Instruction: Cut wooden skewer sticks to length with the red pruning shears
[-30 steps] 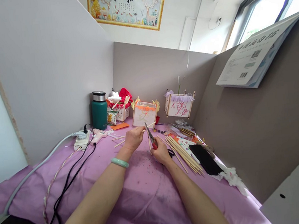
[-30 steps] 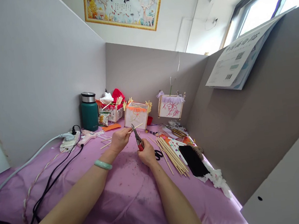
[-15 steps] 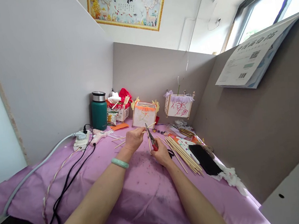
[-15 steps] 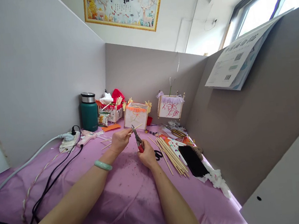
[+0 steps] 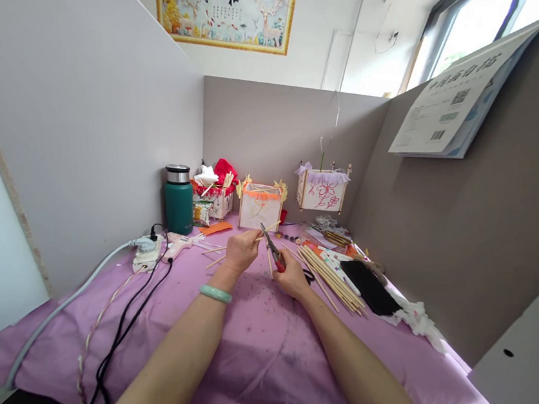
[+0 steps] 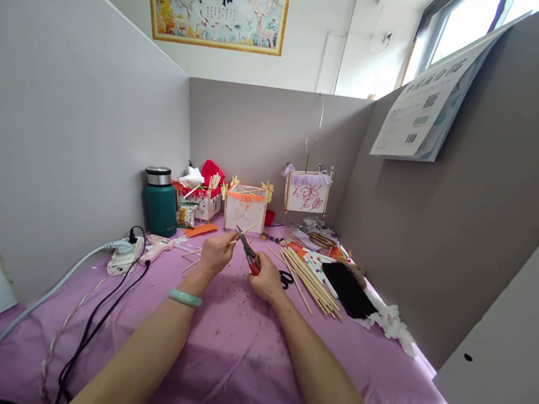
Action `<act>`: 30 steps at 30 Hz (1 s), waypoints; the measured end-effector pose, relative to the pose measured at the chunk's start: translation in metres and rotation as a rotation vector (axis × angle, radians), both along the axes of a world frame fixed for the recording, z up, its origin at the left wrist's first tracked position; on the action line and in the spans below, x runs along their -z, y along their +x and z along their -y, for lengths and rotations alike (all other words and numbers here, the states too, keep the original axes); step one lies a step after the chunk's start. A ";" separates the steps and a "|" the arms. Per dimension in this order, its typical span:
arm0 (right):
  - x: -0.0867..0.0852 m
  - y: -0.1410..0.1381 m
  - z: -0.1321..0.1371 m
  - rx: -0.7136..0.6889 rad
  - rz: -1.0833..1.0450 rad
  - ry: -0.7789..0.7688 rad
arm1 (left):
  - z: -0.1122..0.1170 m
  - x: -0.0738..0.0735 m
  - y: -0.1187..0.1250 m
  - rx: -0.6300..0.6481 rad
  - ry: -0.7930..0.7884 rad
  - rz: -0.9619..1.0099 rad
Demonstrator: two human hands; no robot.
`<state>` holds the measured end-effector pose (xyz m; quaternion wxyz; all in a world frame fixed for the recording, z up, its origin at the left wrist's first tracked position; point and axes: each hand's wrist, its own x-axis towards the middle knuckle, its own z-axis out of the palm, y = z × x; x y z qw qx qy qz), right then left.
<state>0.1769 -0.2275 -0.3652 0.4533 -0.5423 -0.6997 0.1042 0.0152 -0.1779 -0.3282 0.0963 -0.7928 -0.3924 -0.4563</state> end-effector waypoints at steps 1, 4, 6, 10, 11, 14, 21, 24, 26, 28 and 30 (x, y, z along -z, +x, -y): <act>0.000 -0.001 -0.001 0.012 0.008 0.005 | 0.000 0.000 0.000 -0.012 -0.003 -0.003; -0.001 -0.003 -0.002 0.052 0.014 -0.003 | -0.001 0.000 0.001 -0.057 -0.027 -0.006; -0.002 -0.004 -0.003 0.055 0.009 -0.021 | 0.000 0.000 0.001 -0.064 -0.042 -0.001; -0.001 -0.003 -0.002 0.055 0.009 -0.017 | 0.001 -0.001 0.003 -0.069 -0.048 0.022; -0.001 -0.003 -0.001 0.061 0.016 -0.009 | 0.001 -0.001 0.003 -0.074 -0.048 0.031; 0.001 -0.003 0.000 0.071 0.034 0.006 | 0.002 0.000 0.003 -0.069 -0.049 0.044; 0.002 -0.001 0.002 0.049 0.014 -0.001 | 0.003 -0.001 0.002 -0.042 -0.050 0.015; 0.002 -0.001 0.003 0.037 0.004 -0.001 | 0.003 -0.001 0.002 -0.010 -0.074 0.010; 0.002 -0.001 0.004 0.031 0.000 -0.004 | 0.003 -0.001 0.002 0.004 -0.089 0.011; 0.002 -0.001 0.004 0.028 -0.004 -0.009 | 0.002 -0.001 0.002 0.014 -0.097 0.012; 0.002 -0.001 0.004 0.022 -0.006 -0.011 | 0.001 -0.001 0.001 0.025 -0.103 0.012</act>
